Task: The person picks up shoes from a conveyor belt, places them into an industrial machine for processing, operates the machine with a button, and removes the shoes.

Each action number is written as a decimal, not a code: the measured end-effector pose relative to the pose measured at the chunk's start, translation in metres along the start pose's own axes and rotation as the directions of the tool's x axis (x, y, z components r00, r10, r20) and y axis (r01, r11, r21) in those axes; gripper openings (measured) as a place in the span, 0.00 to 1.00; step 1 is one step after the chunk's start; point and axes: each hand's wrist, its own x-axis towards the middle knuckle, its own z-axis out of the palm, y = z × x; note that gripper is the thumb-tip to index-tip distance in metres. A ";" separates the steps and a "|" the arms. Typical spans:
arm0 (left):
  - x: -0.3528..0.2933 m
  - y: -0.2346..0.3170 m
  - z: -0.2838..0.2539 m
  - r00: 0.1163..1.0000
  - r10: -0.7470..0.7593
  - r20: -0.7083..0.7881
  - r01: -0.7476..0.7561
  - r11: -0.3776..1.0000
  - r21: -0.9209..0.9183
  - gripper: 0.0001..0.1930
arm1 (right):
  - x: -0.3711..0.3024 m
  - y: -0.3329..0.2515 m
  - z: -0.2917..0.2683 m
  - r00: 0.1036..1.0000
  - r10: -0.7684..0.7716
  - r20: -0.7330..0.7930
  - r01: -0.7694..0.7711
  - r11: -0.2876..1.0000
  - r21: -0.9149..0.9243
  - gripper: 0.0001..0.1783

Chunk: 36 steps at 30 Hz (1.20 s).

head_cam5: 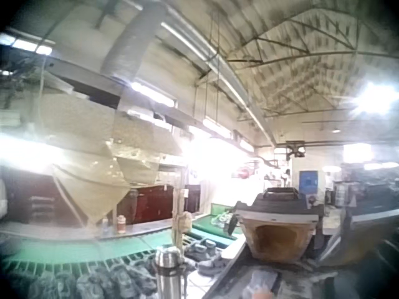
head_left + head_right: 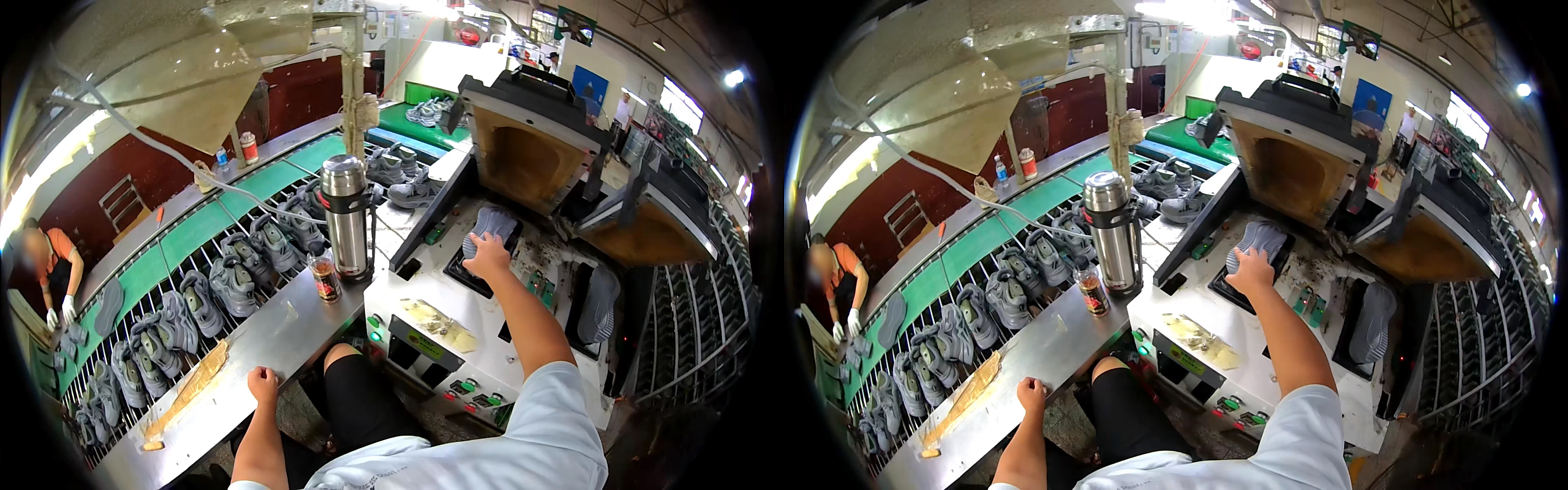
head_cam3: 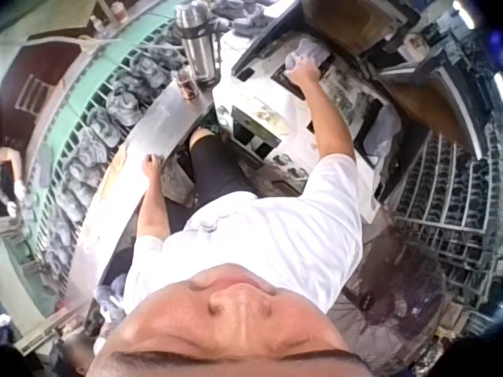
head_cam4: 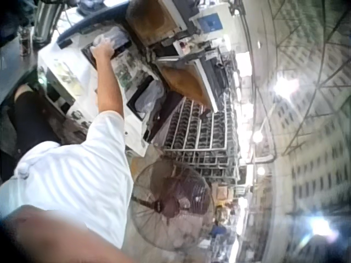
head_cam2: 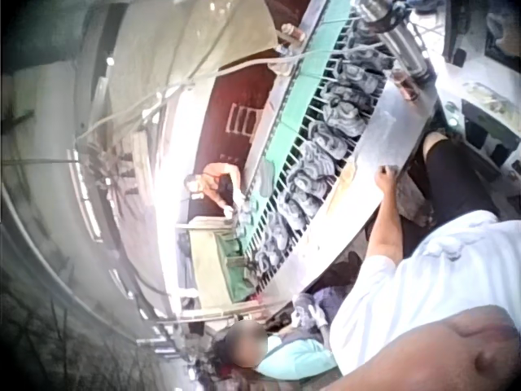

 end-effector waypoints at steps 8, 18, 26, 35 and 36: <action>-0.002 0.009 -0.004 1.000 -0.027 -0.001 0.027 0.999 0.029 0.07 | -0.015 0.005 0.041 0.974 0.000 -0.228 0.015 0.998 0.063 0.39; -0.008 0.040 0.039 0.949 -0.240 0.205 0.287 0.927 -0.242 0.09 | -0.093 0.022 0.028 0.928 -0.096 -0.361 0.245 0.887 0.393 0.28; -0.060 0.220 0.132 0.501 0.142 0.854 0.838 0.168 -0.520 0.29 | -0.146 0.202 -0.027 0.691 0.479 -0.541 -0.500 0.858 0.121 0.40; -0.049 0.176 0.071 0.303 0.188 0.934 0.862 0.365 -0.353 0.22 | -0.101 0.372 -0.007 0.897 0.441 0.000 -0.405 0.824 0.397 0.33; -0.054 0.151 0.059 0.350 0.109 0.930 0.876 0.313 -0.366 0.21 | -0.093 0.349 0.005 0.917 0.395 -0.055 -0.355 0.870 0.342 0.33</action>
